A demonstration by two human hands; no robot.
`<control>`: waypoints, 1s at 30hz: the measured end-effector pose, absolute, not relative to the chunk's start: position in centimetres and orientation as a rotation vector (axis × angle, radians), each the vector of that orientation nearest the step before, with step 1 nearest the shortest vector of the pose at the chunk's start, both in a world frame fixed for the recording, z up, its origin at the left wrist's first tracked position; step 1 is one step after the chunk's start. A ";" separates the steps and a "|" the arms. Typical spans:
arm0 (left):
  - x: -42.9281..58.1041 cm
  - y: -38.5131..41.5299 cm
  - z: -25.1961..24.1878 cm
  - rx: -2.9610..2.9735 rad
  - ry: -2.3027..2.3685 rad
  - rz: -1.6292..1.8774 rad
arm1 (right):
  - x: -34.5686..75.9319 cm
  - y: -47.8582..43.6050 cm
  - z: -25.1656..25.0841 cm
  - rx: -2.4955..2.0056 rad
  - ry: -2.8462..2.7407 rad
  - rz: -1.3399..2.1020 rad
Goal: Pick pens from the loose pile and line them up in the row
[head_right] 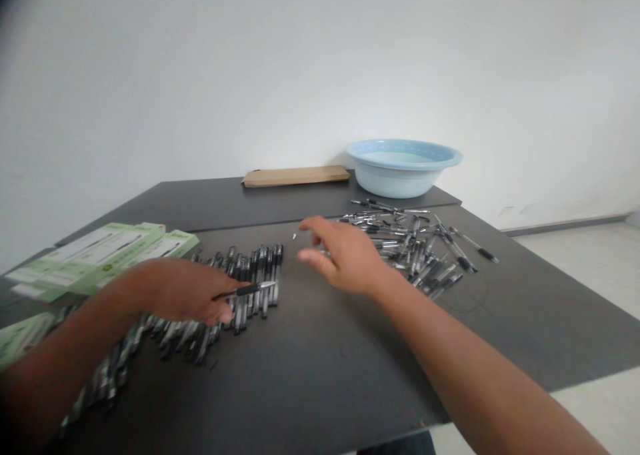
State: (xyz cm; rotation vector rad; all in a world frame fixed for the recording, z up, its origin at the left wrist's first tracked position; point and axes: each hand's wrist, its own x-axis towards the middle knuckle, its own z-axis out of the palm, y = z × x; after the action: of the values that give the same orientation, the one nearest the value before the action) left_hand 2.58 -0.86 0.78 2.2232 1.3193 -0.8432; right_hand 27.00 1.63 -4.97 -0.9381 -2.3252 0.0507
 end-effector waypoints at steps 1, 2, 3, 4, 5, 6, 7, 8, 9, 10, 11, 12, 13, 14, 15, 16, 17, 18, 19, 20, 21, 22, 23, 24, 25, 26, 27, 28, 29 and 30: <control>2.6 -0.9 0.8 2.226 1.320 -0.848 | 27.6 2.9 -5.0 -1.156 -2.213 -0.025; 2.7 -1.0 0.9 2.224 1.316 -0.856 | 28.1 4.3 -5.2 -1.377 -2.111 -0.109; 2.8 -1.1 0.9 2.221 1.313 -0.866 | 28.4 5.6 -5.5 -1.571 -2.053 -0.169; 2.9 -1.2 0.9 2.221 1.313 -0.873 | 28.6 6.8 -6.0 -1.737 -2.047 -0.189; 3.0 -1.2 0.9 2.222 1.317 -0.877 | 28.7 7.8 -6.5 -1.878 -2.067 -0.194; 3.0 -1.3 1.0 2.225 1.322 -0.874 | 28.7 8.6 -7.1 -1.974 -2.118 -0.176; 3.0 -1.4 1.0 2.227 1.325 -0.868 | 28.6 9.2 -7.7 -2.006 -2.146 -0.157; 3.0 -1.4 1.1 2.229 1.322 -0.860 | 28.4 9.7 -8.2 -2.029 -2.174 -0.142; 3.0 -1.4 1.2 2.235 1.316 -0.853 | 28.3 10.0 -8.7 -2.039 -2.197 -0.129; 3.0 -1.5 1.2 2.245 1.310 -0.850 | 28.2 10.3 -9.0 -2.042 -2.214 -0.124; 3.0 -1.5 1.3 2.258 1.305 -0.851 | 28.1 10.5 -9.3 -2.044 -2.231 -0.122; 3.0 -1.5 1.4 2.271 1.303 -0.857 | 28.0 10.8 -9.4 -2.041 -2.250 -0.123; 2.9 -1.5 1.4 2.286 1.302 -0.866 | 28.0 11.1 -9.5 -2.031 -2.272 -0.123; 2.9 -1.5 1.4 2.295 1.301 -0.871 | 27.9 11.5 -9.6 -2.017 -2.296 -0.120; 2.8 -1.5 1.4 2.295 1.298 -0.873 | 27.9 11.9 -9.6 -2.001 -2.320 -0.113; 2.7 -1.5 1.4 2.291 1.295 -0.868 | 27.8 12.3 -9.6 -1.985 -2.343 -0.104; 2.7 -1.5 1.5 2.288 1.293 -0.855 | 27.8 12.6 -9.7 -1.970 -2.360 -0.092; 2.6 -1.5 1.5 2.288 1.293 -0.842 | 27.7 12.9 -9.7 -1.958 -2.371 -0.080; 2.5 -1.5 1.5 2.288 1.293 -0.830 | 27.6 13.1 -9.8 -1.948 -2.375 -0.069; 2.5 -1.4 1.5 2.288 1.289 -0.825 | 27.6 13.3 -9.7 -1.939 -2.371 -0.060; 2.4 -1.4 1.6 2.288 1.283 -0.826 | 27.6 13.3 -9.6 -1.929 -2.358 -0.054; 2.5 -1.4 1.6 2.287 1.277 -0.829 | 27.6 13.3 -9.4 -1.918 -2.338 -0.051; 2.5 -1.4 1.7 2.280 1.271 -0.833 | 27.6 13.1 -9.1 -1.903 -2.310 -0.050; 2.6 -1.4 1.7 2.272 1.268 -0.836 | 27.7 12.8 -8.6 -1.885 -2.277 -0.051; 2.6 -1.4 1.8 2.265 1.271 -0.841 | 27.8 12.5 -8.1 -1.862 -2.243 -0.054; 2.7 -1.3 1.9 2.263 1.274 -0.848 | 27.8 11.9 -7.5 -1.837 -2.214 -0.061; 2.7 -1.3 1.9 2.265 1.275 -0.853 | 27.9 11.2 -7.0 -1.798 -2.189 -0.050; 2.8 -1.3 1.9 2.269 1.273 -0.855 | 28.0 10.4 -6.5 -1.741 -2.171 -0.013; 2.8 -1.3 1.9 2.273 1.271 -0.856 | 28.0 9.5 -6.1 -1.658 -2.154 0.066; 2.8 -1.2 1.9 2.276 1.271 -0.857 | 28.0 8.4 -5.8 -1.488 -2.104 0.271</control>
State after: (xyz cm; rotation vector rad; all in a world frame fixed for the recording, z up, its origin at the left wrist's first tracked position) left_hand 2.84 -1.24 1.88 2.2756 1.2713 -0.8568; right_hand 28.01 8.42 -5.79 -1.4879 -2.1037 0.2707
